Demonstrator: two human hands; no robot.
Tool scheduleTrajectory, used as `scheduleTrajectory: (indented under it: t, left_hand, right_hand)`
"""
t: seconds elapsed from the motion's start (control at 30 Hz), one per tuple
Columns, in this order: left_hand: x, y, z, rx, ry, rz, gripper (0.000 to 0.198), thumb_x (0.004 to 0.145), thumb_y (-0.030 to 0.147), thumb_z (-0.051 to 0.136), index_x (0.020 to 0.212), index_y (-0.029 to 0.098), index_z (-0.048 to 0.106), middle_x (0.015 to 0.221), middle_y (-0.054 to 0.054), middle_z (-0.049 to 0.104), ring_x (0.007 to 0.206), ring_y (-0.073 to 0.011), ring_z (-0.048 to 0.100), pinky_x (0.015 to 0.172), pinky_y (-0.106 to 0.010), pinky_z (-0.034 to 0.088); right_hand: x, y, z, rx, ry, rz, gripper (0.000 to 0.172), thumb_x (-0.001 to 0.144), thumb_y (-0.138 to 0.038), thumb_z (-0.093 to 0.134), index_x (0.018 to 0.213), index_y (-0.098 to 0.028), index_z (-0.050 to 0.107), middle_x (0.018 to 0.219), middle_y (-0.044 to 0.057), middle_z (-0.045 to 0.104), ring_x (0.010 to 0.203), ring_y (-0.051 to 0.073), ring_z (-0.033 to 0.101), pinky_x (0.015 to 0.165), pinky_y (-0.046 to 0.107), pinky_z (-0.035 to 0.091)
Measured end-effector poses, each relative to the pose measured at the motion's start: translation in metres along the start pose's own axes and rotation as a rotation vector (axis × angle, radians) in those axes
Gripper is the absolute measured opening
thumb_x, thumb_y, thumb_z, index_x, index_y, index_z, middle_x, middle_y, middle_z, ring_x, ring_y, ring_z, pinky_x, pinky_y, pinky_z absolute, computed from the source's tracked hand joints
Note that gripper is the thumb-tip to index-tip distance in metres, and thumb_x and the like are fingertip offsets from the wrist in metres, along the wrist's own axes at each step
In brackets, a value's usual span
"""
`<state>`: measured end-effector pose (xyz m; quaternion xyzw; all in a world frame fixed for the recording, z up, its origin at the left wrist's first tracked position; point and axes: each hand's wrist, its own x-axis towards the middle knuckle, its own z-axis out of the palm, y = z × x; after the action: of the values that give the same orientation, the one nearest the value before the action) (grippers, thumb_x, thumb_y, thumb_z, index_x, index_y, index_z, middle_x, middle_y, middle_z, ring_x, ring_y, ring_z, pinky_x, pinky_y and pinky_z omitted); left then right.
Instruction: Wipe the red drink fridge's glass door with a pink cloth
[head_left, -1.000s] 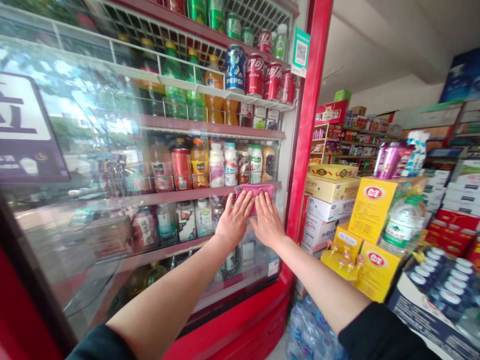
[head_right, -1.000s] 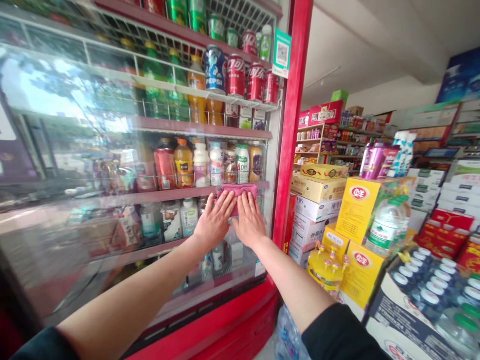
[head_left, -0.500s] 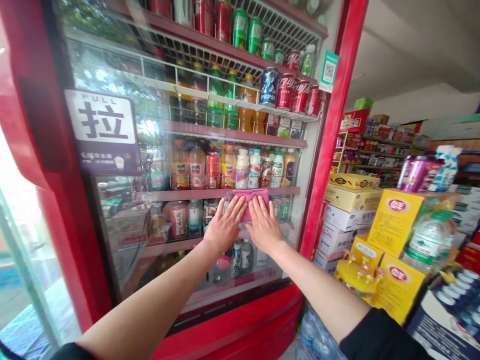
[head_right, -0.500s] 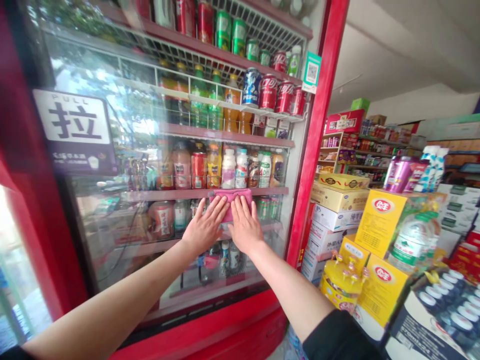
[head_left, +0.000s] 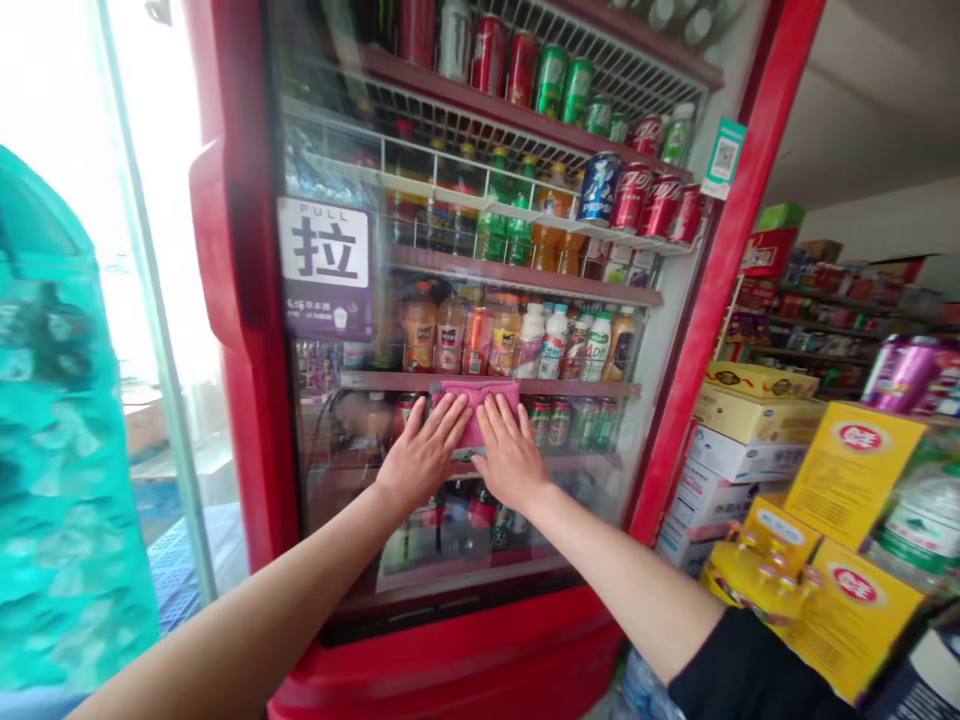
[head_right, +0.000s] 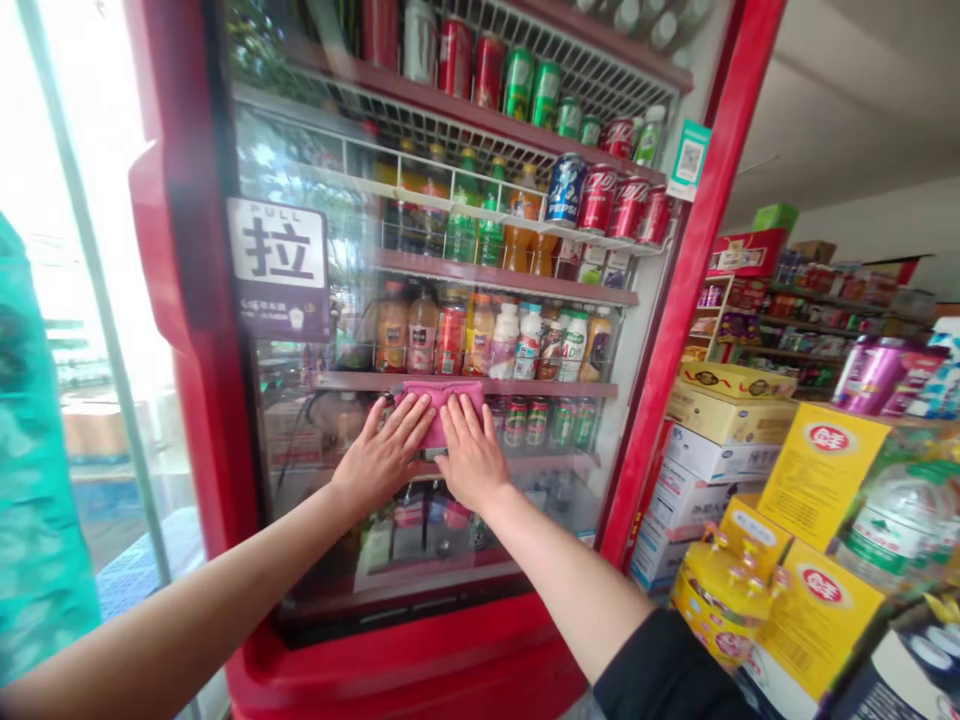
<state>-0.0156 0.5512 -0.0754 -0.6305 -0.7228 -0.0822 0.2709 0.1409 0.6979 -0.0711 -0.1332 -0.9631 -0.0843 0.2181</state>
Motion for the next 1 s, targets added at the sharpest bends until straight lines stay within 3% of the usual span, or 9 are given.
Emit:
scheduleTrajectory:
  t: [0.37, 0.67, 1.0]
  left_hand:
    - [-0.051, -0.049, -0.020, 0.045, 0.023, -0.065, 0.085, 0.099, 0.032, 0.061, 0.175, 0.012, 0.030, 0.182, -0.015, 0.024, 0.172, -0.0336, 0.021, 0.141, -0.062, 0.011]
    - [-0.091, -0.086, -0.038, 0.095, 0.026, -0.134, 0.083, 0.101, 0.035, 0.056, 0.173, 0.004, 0.030, 0.181, -0.020, 0.024, 0.172, -0.0360, 0.016, 0.141, -0.063, 0.008]
    - [-0.114, -0.113, -0.055, 0.158, 0.033, -0.182, 0.082, 0.098, 0.034, 0.056, 0.167, -0.006, 0.037, 0.178, -0.028, 0.027, 0.170, -0.0417, 0.022, 0.141, -0.062, 0.013]
  right_hand:
    - [0.035, -0.063, 0.013, 0.064, 0.021, -0.086, 0.087, 0.103, -0.038, 0.067, 0.175, -0.008, 0.027, 0.185, 0.015, 0.013, 0.174, 0.033, 0.012, 0.142, 0.062, 0.013]
    - [0.069, -0.115, 0.015, 0.143, 0.046, -0.187, 0.082, 0.106, -0.035, 0.063, 0.175, -0.009, 0.027, 0.184, 0.013, 0.019, 0.174, 0.031, 0.011, 0.142, 0.064, 0.012]
    - [0.099, -0.164, 0.021, 0.204, 0.042, -0.229, 0.074, 0.110, -0.032, 0.049, 0.175, -0.009, 0.022, 0.185, 0.012, 0.017, 0.174, 0.031, 0.011, 0.141, 0.067, 0.014]
